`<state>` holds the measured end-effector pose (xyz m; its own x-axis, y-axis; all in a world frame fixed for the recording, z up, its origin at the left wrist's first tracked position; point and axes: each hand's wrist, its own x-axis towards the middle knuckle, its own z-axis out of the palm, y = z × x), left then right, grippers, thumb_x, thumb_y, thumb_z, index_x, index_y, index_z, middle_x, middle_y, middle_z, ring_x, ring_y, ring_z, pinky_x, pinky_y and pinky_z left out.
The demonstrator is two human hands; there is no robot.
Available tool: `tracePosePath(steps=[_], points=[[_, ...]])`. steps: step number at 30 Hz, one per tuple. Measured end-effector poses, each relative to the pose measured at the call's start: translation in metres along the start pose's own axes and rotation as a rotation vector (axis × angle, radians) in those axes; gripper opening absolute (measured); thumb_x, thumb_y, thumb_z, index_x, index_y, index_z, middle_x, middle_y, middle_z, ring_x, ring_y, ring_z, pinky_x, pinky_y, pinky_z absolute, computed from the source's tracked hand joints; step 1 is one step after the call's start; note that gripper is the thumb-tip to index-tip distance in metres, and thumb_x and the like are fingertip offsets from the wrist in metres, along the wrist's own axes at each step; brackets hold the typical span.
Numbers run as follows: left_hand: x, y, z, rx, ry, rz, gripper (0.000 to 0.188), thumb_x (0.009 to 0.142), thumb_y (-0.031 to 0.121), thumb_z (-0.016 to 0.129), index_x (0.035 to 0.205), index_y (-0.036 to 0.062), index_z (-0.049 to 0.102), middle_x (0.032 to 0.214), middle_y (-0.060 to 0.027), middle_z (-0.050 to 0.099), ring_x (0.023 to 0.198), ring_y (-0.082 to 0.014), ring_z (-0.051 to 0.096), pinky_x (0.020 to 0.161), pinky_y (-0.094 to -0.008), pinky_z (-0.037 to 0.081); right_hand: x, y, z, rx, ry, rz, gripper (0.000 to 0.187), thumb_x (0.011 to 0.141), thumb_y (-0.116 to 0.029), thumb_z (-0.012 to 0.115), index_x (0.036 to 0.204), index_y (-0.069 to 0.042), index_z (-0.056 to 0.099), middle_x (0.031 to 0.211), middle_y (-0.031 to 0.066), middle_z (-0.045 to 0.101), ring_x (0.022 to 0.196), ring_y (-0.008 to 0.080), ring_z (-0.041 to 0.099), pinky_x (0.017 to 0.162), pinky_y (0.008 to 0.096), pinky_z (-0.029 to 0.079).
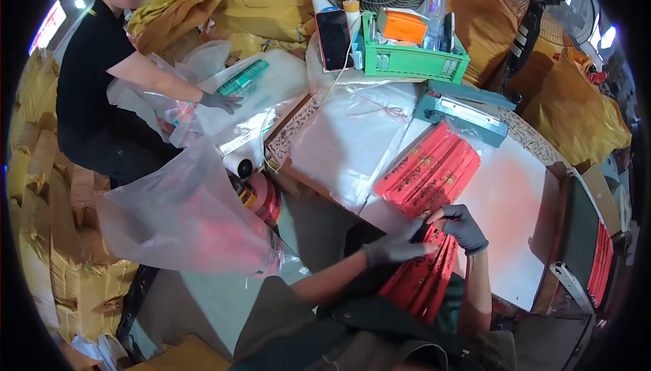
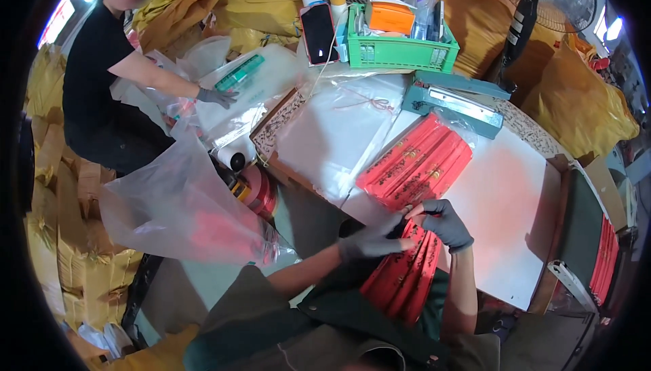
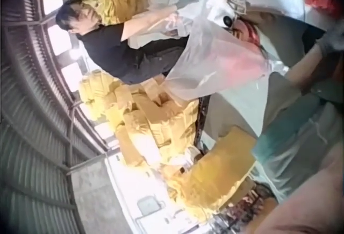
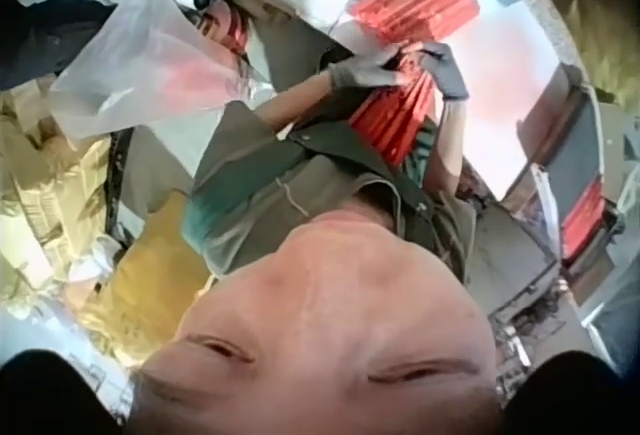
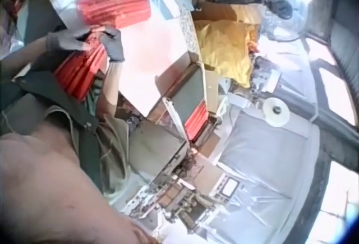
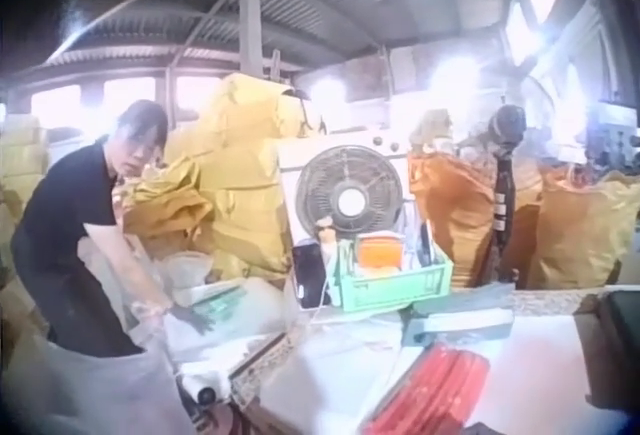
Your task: The person is packaging bundles of red items into clear plastic bags and sealing them with a heat sealer.
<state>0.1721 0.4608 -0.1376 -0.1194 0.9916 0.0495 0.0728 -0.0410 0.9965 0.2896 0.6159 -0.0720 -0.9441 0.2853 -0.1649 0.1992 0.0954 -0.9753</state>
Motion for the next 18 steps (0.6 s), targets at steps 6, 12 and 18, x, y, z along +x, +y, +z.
tracePosePath(steps=[6,12,18], points=[[0.006,0.031,-0.133,0.854,0.707,0.369,0.054,0.082,0.022,0.066,0.127,0.0016,0.046,0.116,-0.0171,0.055,0.102,-0.0310,0.056,0.089,-0.0395,0.045,0.006,0.007,0.001,-0.073,0.046,0.046,0.015,0.078,-0.011,0.063,0.085,0.000,0.069,0.075,0.0051,0.064,0.074,0.0112,0.056,0.072,0.0266,0.044],[0.052,0.073,-0.142,0.853,0.730,0.518,0.054,0.082,0.021,0.062,0.131,0.0040,0.045,0.132,-0.0218,0.045,0.123,-0.0433,0.039,0.101,-0.0479,0.033,0.012,0.004,-0.001,0.062,0.042,0.068,0.018,0.076,-0.010,0.060,0.086,0.003,0.069,0.073,0.0020,0.062,0.070,0.0078,0.052,0.067,0.0224,0.042],[0.117,0.064,-0.060,0.896,0.505,0.700,0.054,0.084,0.028,0.059,0.134,0.0138,0.045,0.144,-0.0182,0.031,0.132,-0.0420,0.026,0.108,-0.0518,0.020,0.004,0.016,-0.011,0.157,0.029,0.006,0.019,0.077,-0.005,0.058,0.092,0.002,0.069,0.076,0.0026,0.063,0.073,0.0078,0.054,0.070,0.0227,0.045]])
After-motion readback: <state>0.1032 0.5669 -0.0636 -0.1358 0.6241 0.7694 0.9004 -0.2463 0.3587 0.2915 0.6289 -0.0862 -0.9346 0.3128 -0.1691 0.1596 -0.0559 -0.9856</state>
